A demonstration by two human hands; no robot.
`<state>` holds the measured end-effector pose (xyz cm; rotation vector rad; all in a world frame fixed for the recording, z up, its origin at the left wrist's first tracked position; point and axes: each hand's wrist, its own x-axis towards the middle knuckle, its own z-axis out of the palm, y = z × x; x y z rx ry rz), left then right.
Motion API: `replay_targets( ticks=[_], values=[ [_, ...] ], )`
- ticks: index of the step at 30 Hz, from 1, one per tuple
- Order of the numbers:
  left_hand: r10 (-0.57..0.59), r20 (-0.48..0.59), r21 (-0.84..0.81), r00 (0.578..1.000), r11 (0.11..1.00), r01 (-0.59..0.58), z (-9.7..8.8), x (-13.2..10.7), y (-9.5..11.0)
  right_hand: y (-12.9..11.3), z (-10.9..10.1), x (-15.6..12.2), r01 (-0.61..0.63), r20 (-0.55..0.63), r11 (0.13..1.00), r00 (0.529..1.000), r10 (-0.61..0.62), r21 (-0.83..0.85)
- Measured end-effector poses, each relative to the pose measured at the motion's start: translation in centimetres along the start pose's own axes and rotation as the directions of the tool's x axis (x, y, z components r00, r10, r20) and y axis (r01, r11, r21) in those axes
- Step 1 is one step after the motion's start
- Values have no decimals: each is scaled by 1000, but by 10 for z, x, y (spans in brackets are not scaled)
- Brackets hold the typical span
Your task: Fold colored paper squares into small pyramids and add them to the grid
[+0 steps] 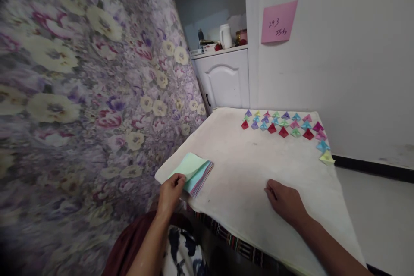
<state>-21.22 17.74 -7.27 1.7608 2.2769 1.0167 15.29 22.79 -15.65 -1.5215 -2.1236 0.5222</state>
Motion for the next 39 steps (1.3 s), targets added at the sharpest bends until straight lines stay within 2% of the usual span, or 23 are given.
replay_targets(
  ticks=[6, 9, 11, 13, 14, 15, 16, 17, 18, 19, 21, 26, 30, 33, 34, 35, 36, 38, 39],
  values=[
    [93, -202, 18, 975, 996, -91, -4, -5, 20, -9, -9, 3, -90, 31, 956, 996, 84, 281],
    [235, -232, 29, 944, 972, -235, 3, -9, 42, -27, -19, 2, -127, 116, 877, 990, 82, 463],
    [390, -172, 23, 904, 920, -392, 15, -18, 64, -45, -26, -5, -173, 192, 794, 979, 73, 583],
    [572, -70, -11, 818, 819, -574, 33, -33, 91, -64, -32, -16, -216, 236, 677, 970, 64, 703],
    [654, -22, -38, 756, 755, -655, 42, -42, 104, -72, -34, -21, -285, 299, 420, 954, 35, 861],
    [724, 17, -68, 690, 689, -721, 53, -52, 117, -79, -36, -26, -336, 339, 180, 941, 13, 925],
    [778, 46, -96, 627, 628, -772, 62, -62, 129, -83, -37, -30, -351, 351, 16, 936, 11, 936],
    [830, 73, -118, 553, 558, -821, 71, -71, 140, -85, -39, -33, -329, 331, -91, 943, 11, 940],
    [892, 106, -115, 439, 450, -886, 80, -79, 148, -85, -42, -34, -266, 276, -158, 960, 46, 951],
    [920, 131, -115, 369, 384, -916, 87, -85, 156, -83, -45, -35, -225, 241, -173, 967, 78, 959],
    [938, 164, -107, 305, 324, -940, 99, -92, 166, -74, -53, -37, -185, 212, -191, 969, 130, 964],
    [935, 148, -157, 322, 343, -926, 114, -91, 182, -52, -70, -43, -209, 256, -233, 946, 198, 950],
    [942, 145, -216, 302, 328, -920, 121, -92, 193, -43, -68, -49, -194, 237, -179, 935, 263, 965],
    [934, 145, -296, 326, 355, -887, 122, -96, 200, -40, -65, -49, -153, 196, -158, 931, 308, 975],
    [924, 135, -339, 357, 382, -860, 120, -96, 201, -38, -65, -49, -147, 191, -157, 929, 316, 977],
    [906, 121, -389, 406, 420, -820, 119, -95, 203, -37, -67, -48, -140, 184, -156, 929, 321, 978],
    [871, 97, -441, 482, 472, -764, 116, -92, 203, -36, -69, -47, -132, 178, -158, 929, 324, 979],
    [726, 67, -542, 685, 603, -586, 112, -84, 202, -33, -75, -45, -117, 168, -171, 930, 327, 978],
    [609, 71, -591, 790, 664, -458, 110, -78, 201, -31, -78, -45, -110, 164, -179, 930, 329, 978]
  ],
)
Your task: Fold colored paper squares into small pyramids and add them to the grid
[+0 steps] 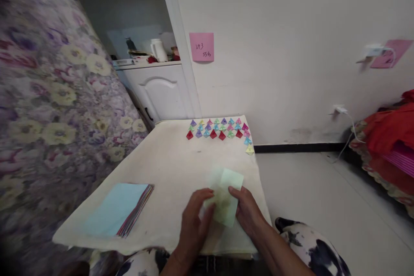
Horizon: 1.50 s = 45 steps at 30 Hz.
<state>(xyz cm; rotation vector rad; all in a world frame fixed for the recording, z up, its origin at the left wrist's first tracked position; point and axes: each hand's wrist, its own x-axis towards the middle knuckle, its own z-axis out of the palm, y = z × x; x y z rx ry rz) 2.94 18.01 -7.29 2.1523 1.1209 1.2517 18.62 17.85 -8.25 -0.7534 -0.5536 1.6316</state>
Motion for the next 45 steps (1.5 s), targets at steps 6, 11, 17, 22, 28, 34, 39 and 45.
replay_targets(
  ticks=[6, 11, 17, 22, 28, 34, 39, 45],
  values=[
    [-544, -28, -421, 839, 768, 483, -11, 15, -25, -17, -2, 4, 38, -1, 999, 999, -38, 6],
    [-606, 80, -590, 792, 611, 527, -4, 20, -32, -22, 2, 12, 54, 15, 997, 998, -53, -60],
    [-602, 218, -613, 768, 528, 588, -2, 43, -24, -31, 18, 30, 20, 131, 952, 991, 21, -304],
    [-604, 339, -703, 722, 348, 621, 1, 54, -20, -34, 25, 49, 81, 124, 840, 992, -17, -536],
    [-665, 347, -724, 661, 258, 639, 10, 45, -31, -21, 17, 62, 142, 115, 730, 989, -88, -668],
    [-707, 306, -769, 637, 211, 604, 11, 41, -38, -17, -1, 66, 140, -79, 635, 949, -304, -760],
    [-716, 283, -789, 638, 204, 579, 14, 41, -45, -8, -7, 68, 26, 7, 800, 1000, -27, -599],
    [-688, 310, -804, 656, 177, 567, 13, 43, -46, -7, 2, 71, 98, 41, 778, 995, -93, -621]
  ],
)
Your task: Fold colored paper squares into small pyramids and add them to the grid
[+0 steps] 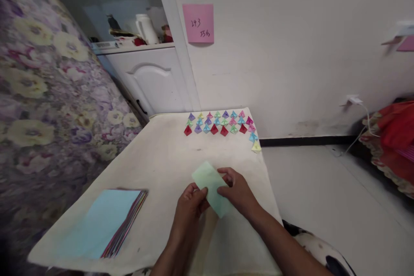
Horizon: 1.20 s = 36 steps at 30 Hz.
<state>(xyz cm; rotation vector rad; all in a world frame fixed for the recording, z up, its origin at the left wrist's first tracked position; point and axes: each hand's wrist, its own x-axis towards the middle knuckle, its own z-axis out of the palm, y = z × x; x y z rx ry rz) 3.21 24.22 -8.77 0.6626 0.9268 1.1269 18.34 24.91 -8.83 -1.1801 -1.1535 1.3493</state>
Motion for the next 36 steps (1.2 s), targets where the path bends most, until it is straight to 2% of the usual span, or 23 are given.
replay_targets(
  ticks=[4, 10, 15, 17, 23, 26, 30, 36],
  values=[
    [-31, 74, -14, 997, 999, 32, 1, -1, 3, -6, 0, -1, 30, 41, 1000, 999, -30, -5],
    [-11, 5, -11, 1000, 1000, 11, 4, -5, 4, -11, 0, -4, 19, 36, 1000, 999, -18, -2],
    [-66, 64, -30, 996, 997, 68, 9, -10, 6, -13, -1, -5, 46, 95, 999, 994, -47, 8],
    [-76, 53, -36, 996, 996, 78, 10, -10, 7, -14, -1, -5, 48, 112, 999, 993, -48, 9],
    [-26, -53, -31, 998, 999, 24, 11, -11, 10, -15, -3, -3, 44, 82, 999, 996, -42, -21],
    [-15, -46, -53, 999, 999, 13, 14, -13, 13, -16, -3, -3, 43, 69, 999, 997, -43, -7],
    [-60, -48, -51, 997, 997, 57, 17, -14, 12, -19, 0, -5, 59, 59, 998, 996, -59, 4],
    [-35, -38, 1, 999, 999, 35, 11, -12, 8, -23, 1, -8, 65, 48, 997, 997, -63, -48]
  ],
)
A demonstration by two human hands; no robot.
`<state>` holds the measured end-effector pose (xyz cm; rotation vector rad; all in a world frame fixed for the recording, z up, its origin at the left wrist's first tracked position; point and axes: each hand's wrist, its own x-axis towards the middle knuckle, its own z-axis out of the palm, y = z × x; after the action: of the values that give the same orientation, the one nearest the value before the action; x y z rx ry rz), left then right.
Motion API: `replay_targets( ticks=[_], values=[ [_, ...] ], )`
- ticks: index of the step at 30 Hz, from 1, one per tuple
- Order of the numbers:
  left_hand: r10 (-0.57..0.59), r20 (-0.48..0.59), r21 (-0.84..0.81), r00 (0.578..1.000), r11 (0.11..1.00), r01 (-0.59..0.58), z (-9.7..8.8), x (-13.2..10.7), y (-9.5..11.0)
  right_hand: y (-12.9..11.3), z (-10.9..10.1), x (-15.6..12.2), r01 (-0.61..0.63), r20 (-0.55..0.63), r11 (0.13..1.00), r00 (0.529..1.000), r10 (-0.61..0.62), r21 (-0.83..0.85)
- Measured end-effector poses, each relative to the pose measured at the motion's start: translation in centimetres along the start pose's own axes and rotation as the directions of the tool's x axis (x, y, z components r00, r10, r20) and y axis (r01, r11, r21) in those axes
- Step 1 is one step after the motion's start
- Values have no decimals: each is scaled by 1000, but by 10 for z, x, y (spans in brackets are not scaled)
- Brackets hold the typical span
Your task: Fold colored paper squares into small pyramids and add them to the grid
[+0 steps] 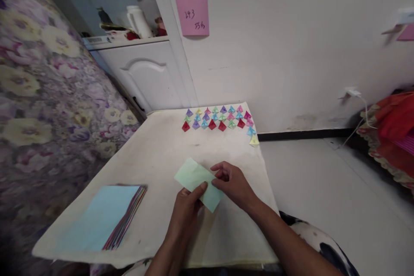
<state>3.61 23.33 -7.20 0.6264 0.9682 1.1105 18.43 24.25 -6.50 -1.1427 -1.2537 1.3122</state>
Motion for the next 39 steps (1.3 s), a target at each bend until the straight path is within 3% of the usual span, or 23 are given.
replay_targets(
  ticks=[4, 13, 18, 23, 27, 32, 39],
  values=[
    [37, -9, -9, 999, 999, -37, -5, 1, 3, -2, -2, -2, 14, -2, 1000, 1000, -15, -10],
    [101, 37, -166, 994, 982, -93, -8, -2, 14, -13, -1, -14, 45, 126, 995, 990, -56, 88],
    [132, 33, -228, 991, 966, -121, -5, -6, 16, -11, 10, -16, 51, 63, 995, 996, -57, 84],
    [137, -2, -191, 991, 972, -135, -5, -7, 14, -9, 14, -15, 62, -2, 995, 998, -62, 78],
    [132, -60, -176, 989, 974, -140, -4, -7, 13, -11, 10, -17, 123, -12, 992, 992, -123, 29],
    [148, -126, -201, 981, 964, -172, -5, -6, 15, -4, 15, -21, 226, 81, 973, 972, -222, -48],
    [133, -106, -195, 985, 969, -151, -4, -9, 10, 7, 24, -17, 374, 96, 901, 927, -362, -221]
  ],
)
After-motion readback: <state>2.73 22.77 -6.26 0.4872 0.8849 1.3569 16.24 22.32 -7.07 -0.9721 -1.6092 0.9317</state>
